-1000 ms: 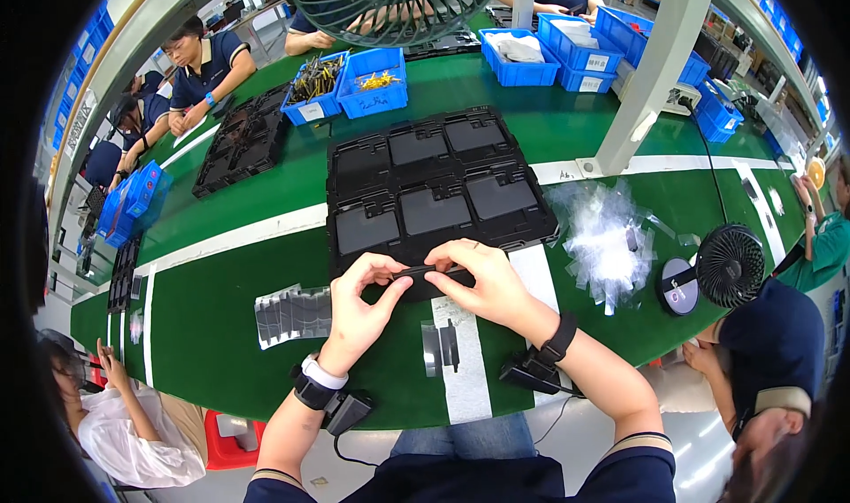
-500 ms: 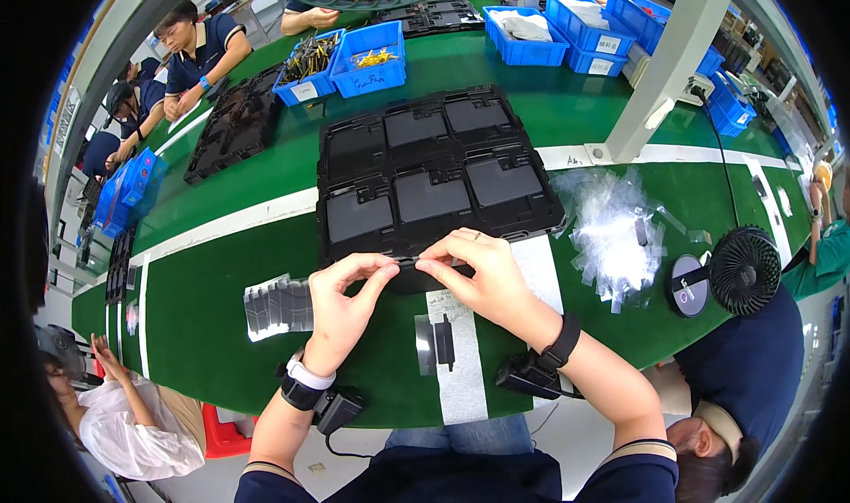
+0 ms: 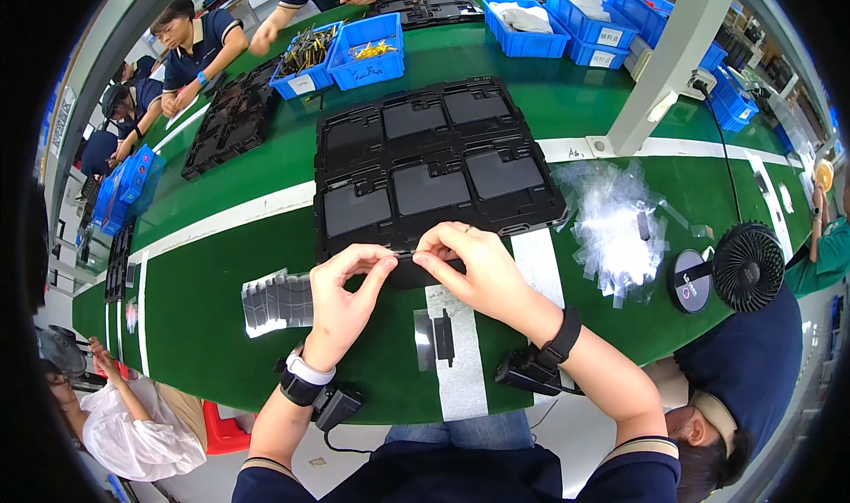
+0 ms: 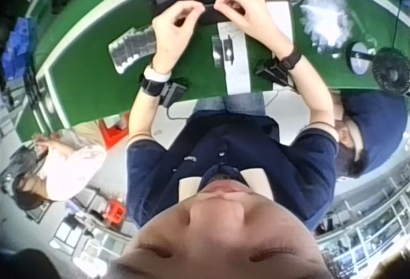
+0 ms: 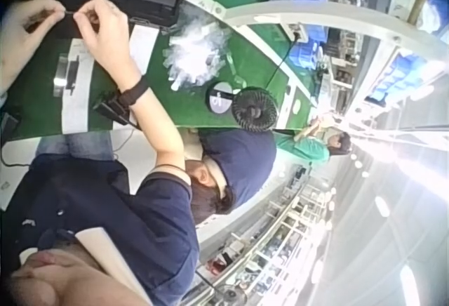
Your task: The recorder is assembling small electronic components, specifically attaching stickers/labels to small black plastic parts and placing them into a tray.
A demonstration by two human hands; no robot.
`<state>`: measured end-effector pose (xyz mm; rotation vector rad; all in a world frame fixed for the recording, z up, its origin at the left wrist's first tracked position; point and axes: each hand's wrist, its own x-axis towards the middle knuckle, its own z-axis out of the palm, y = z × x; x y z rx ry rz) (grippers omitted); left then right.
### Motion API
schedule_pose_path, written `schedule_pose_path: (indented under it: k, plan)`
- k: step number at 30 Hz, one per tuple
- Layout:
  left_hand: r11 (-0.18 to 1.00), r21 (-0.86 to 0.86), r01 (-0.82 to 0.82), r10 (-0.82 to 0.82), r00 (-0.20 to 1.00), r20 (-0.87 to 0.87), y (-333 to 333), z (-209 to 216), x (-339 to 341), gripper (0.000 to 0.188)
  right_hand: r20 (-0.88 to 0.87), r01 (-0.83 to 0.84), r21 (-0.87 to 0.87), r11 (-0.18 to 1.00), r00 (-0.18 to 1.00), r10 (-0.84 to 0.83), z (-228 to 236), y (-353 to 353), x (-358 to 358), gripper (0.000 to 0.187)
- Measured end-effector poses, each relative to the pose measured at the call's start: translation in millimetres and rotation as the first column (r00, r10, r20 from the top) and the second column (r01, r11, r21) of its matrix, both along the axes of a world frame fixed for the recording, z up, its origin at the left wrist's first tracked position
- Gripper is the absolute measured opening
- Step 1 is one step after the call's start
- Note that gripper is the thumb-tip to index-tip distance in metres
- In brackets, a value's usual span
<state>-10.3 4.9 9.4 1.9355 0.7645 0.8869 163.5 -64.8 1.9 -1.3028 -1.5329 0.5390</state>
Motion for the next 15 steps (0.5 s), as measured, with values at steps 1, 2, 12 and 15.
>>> schedule_pose_path:
  k: [1, 2, 12, 15]
  plan:
    - [1.000, -0.005, 0.024, -0.024, 1.000, -0.004, 0, -1, 0, 0.013, 0.089, -0.013, -0.026, 1.000, 0.996, 0.016, 0, -2, 0, 0.021]
    - [1.000, -0.006, 0.026, -0.026, 1.000, -0.003, -1, 2, 2, 0.013, 0.176, -0.024, -0.054, 0.998, 0.984, 0.033, 0, -3, 0, 0.028]
    - [0.766, -0.522, 0.376, -0.274, 0.925, 0.264, -3, 0, -3, 0.021, -0.658, -0.378, -0.008, 0.926, 0.699, 0.280, 2, -6, 15, 0.033]
    - [0.681, -0.571, 0.458, -0.331, 0.889, 0.318, -9, 3, -3, 0.019, -0.747, -0.439, 0.113, 0.891, 0.553, 0.368, -5, -5, 10, 0.030]
